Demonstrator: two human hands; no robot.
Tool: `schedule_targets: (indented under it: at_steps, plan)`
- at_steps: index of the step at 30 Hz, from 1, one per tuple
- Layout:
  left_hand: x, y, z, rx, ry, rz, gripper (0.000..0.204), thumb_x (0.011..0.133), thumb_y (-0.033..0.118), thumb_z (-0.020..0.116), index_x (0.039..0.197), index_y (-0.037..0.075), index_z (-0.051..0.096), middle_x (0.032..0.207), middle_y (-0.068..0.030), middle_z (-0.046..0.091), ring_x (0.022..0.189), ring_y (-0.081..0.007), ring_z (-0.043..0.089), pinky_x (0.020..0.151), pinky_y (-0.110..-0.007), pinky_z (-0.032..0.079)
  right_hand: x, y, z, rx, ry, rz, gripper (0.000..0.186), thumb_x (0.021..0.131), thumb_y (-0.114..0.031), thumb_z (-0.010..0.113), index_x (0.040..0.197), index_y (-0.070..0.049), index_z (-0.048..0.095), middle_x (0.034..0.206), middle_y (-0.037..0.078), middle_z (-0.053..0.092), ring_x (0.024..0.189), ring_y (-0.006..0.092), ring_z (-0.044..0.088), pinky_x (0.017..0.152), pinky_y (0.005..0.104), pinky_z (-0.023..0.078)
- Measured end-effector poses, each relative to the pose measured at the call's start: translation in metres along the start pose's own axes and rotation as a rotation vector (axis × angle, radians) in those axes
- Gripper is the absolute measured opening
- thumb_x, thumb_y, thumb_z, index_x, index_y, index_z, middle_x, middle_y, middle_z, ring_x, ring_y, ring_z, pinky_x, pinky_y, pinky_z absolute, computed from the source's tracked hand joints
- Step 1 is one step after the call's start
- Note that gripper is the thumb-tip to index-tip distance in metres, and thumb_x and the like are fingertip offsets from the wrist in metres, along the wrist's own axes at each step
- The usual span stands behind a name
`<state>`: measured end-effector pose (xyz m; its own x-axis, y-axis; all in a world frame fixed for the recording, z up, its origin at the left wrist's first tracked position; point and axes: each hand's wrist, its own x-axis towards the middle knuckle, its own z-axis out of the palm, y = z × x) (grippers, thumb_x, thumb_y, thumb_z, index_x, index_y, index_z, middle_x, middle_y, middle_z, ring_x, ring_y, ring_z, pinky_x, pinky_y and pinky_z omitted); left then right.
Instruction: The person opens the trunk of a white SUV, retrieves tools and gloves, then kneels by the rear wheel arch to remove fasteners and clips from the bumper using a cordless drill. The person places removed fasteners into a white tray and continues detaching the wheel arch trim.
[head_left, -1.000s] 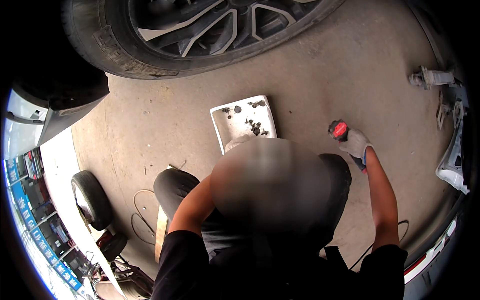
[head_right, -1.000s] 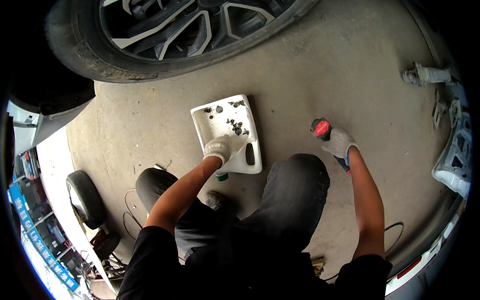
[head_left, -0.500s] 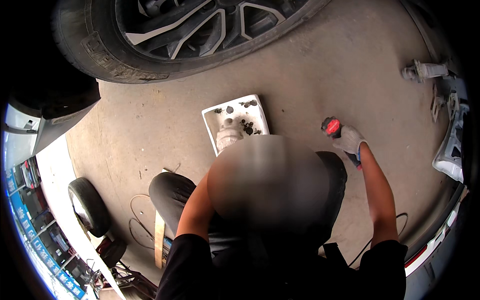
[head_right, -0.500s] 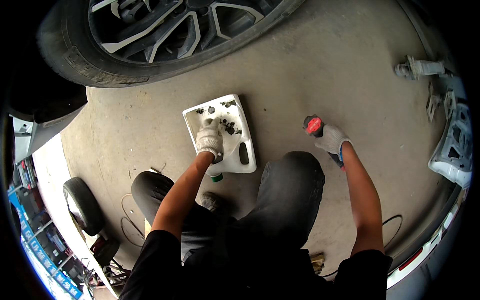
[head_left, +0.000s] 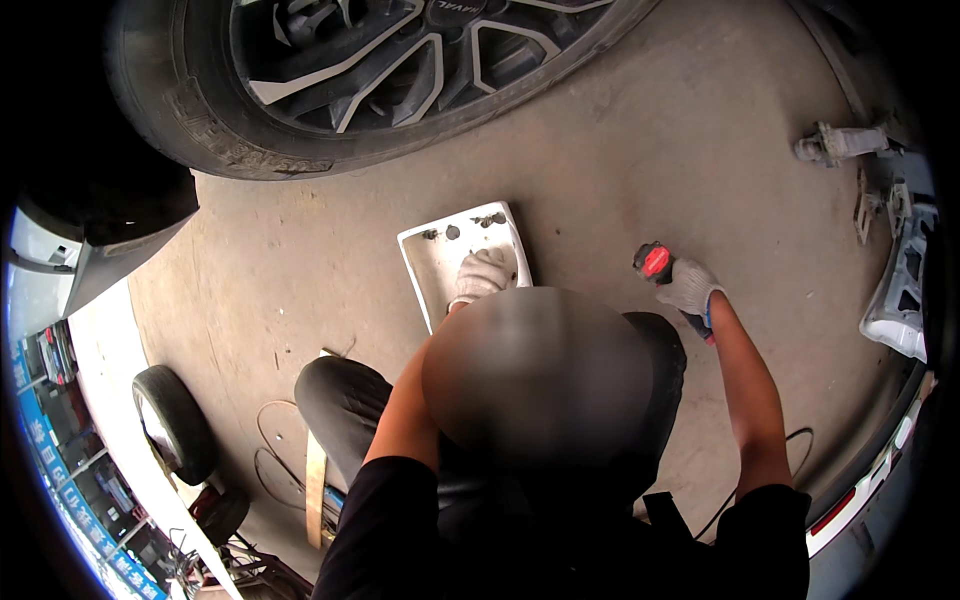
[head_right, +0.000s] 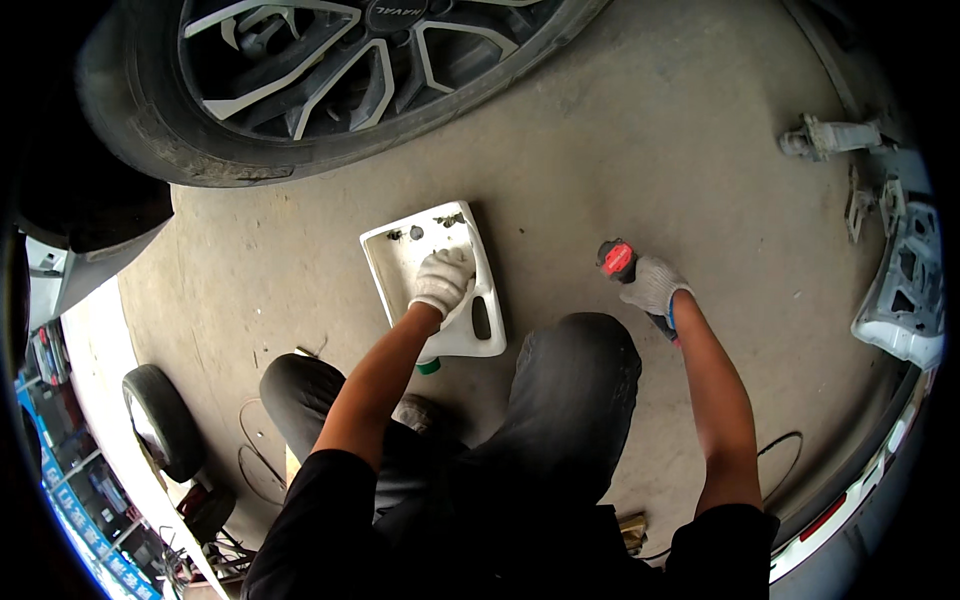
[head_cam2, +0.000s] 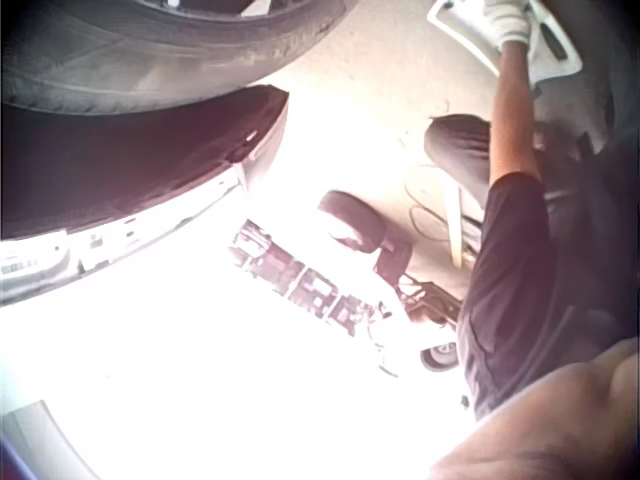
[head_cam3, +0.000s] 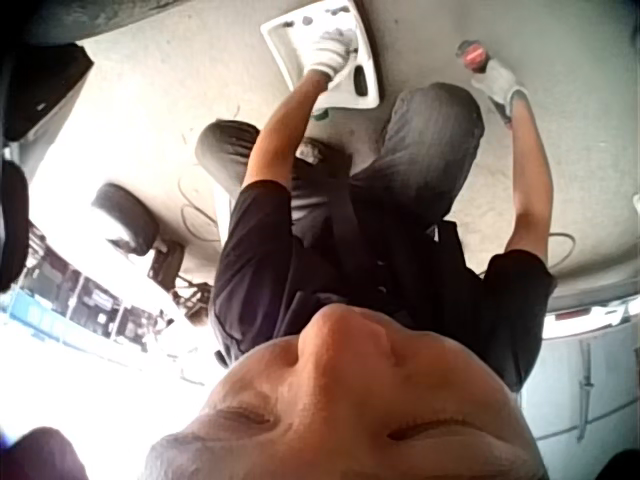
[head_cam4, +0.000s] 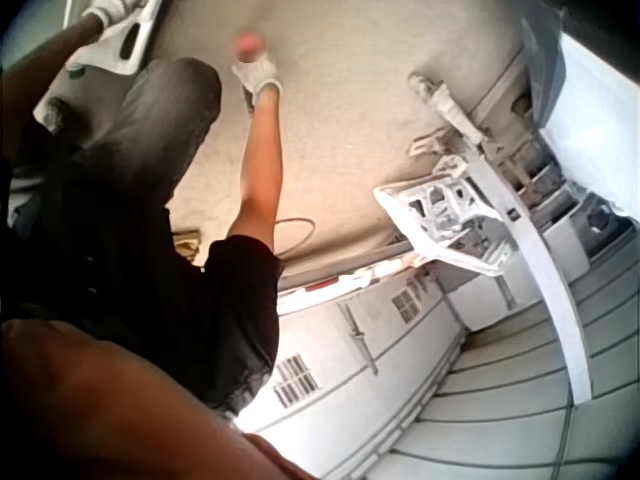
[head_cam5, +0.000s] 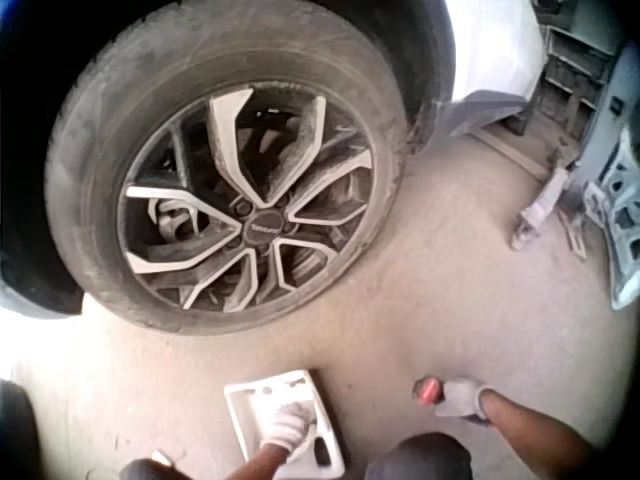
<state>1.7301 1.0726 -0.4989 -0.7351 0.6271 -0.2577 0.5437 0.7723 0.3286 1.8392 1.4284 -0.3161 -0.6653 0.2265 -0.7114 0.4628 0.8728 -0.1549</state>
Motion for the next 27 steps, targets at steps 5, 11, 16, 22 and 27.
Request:
schedule_targets:
  at_steps: [5, 11, 16, 22, 27]
  plan:
    - [-0.019, 0.004, -0.109, -0.826, 0.134, -0.389, 0.011, 0.089, 0.014, 0.063, 0.096, 0.006, 0.065, 0.093, -0.0118, 0.067, 0.077, -0.023, 0.066, 0.071, -0.034, 0.054, -0.004, 0.009, 0.01, -0.017, -0.004, 0.012, 0.03, 0.069, -0.027, 0.067, 0.081, 0.001, 0.066, 0.078, 0.025, 0.065, 0.079, 0.0404, 0.066, 0.072, 0.0464, 0.052]
    - [-0.078, -0.024, -0.185, -2.058, 0.086, -0.203, 0.008, 0.091, 0.002, 0.054, 0.098, 0.004, 0.057, 0.103, -0.0132, 0.066, 0.079, -0.022, 0.068, 0.069, -0.033, 0.058, -0.01, 0.01, 0.027, 0.115, 0.004, -0.02, 0.029, 0.073, -0.027, 0.067, 0.087, -0.001, 0.067, 0.084, 0.025, 0.067, 0.082, 0.0405, 0.066, 0.073, 0.0469, 0.052]
    - [-0.102, -0.005, -0.222, -2.118, 0.282, -0.019, 0.012, 0.088, -0.001, 0.053, 0.099, 0.004, 0.056, 0.104, -0.013, 0.064, 0.085, -0.0228, 0.068, 0.069, -0.033, 0.057, -0.016, 0.065, 0.099, 0.13, 0.249, -0.084, 0.028, 0.076, -0.024, 0.067, 0.094, -0.003, 0.067, 0.086, 0.025, 0.068, 0.086, 0.0418, 0.066, 0.076, 0.0472, 0.052]
    - [-0.143, 0.002, -0.247, -2.301, 0.279, -0.002, 0.017, 0.091, 0.012, 0.064, 0.104, 0.005, 0.055, 0.099, -0.0075, 0.064, 0.081, -0.0168, 0.066, 0.062, -0.027, 0.053, -0.108, -0.008, 0.02, 0.266, 0.39, 0.025, 0.028, 0.075, -0.022, 0.067, 0.094, -0.001, 0.066, 0.088, 0.024, 0.067, 0.084, 0.0398, 0.066, 0.074, 0.0452, 0.051]
    - [-0.141, 0.022, -0.27, -2.707, 0.3, 0.149, 0.037, 0.092, 0.023, 0.067, 0.124, 0.007, 0.056, 0.108, -0.0113, 0.067, 0.091, -0.0232, 0.067, 0.079, -0.035, 0.059, -0.209, -0.108, -0.049, 0.672, 0.613, -0.114, 0.028, 0.075, -0.014, 0.069, 0.1, -0.001, 0.066, 0.086, 0.016, 0.068, 0.079, 0.0307, 0.066, 0.073, 0.0407, 0.052]
